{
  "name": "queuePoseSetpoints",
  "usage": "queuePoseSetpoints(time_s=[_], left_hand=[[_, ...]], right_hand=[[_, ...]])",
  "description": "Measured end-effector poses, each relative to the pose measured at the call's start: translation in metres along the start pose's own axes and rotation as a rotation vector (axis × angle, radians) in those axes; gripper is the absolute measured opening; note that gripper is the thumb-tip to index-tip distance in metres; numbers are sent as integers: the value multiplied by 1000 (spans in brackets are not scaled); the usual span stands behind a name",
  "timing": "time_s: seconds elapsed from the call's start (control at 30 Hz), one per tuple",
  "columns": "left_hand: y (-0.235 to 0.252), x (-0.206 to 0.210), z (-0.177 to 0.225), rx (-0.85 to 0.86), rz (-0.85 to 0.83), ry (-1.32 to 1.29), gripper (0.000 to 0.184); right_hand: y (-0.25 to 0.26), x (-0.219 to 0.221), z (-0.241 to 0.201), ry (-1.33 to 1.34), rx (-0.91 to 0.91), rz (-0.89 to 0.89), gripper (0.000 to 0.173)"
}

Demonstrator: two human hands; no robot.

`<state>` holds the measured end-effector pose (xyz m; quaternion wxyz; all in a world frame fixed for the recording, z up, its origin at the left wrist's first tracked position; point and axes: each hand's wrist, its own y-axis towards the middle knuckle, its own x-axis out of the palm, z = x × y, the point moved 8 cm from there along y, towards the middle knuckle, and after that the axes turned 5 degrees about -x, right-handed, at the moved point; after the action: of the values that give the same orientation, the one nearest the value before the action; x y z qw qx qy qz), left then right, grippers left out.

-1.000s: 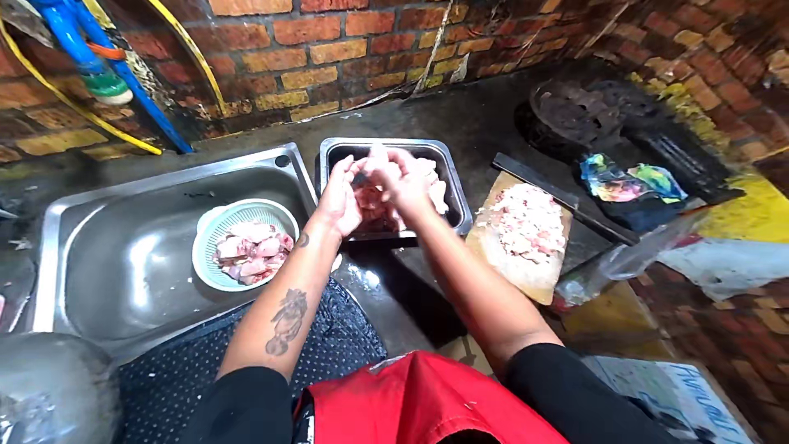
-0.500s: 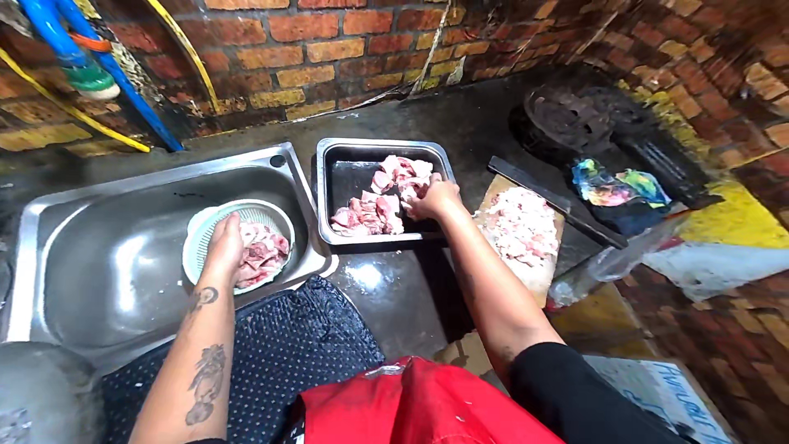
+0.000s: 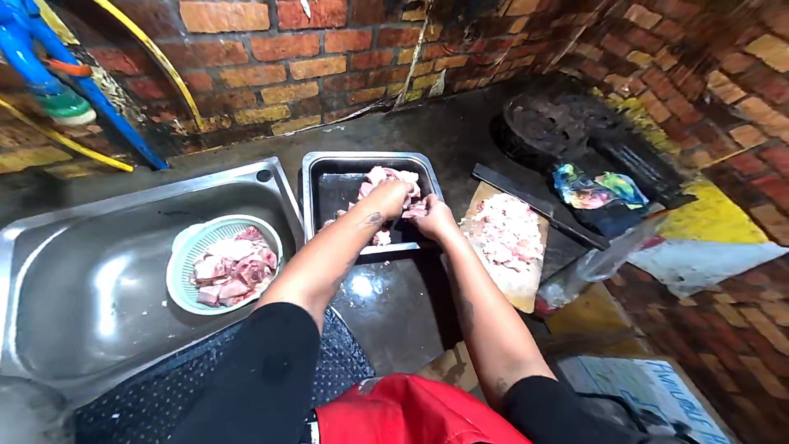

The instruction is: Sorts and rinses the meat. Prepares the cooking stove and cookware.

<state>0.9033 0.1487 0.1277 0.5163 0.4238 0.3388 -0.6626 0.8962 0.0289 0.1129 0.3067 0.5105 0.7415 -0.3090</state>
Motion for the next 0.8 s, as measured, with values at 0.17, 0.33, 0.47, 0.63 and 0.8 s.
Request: queuePoseSetpoints(time_s=[0.17,0.33,0.47,0.63,0.8], left_hand=[[15,38,-6,-109,-160,203,43],[-7,-1,-20,-280,-8,-452,41],[-61,-23,-25,-428,236,-1439,33],[-131,-20,-20,-369,268,-1898,34],[-186,-13,-32,-386,366,-1919,39]], right_hand=[[-14,-17,24,1001,51,-67,35],[-29,-11,8,1432,56,-267,37],[-35,-3,-22,1482,38,-332,49],[-54,19,-79,1244,2,-329,40],[-90,43,-146,486,-441,-239,29]])
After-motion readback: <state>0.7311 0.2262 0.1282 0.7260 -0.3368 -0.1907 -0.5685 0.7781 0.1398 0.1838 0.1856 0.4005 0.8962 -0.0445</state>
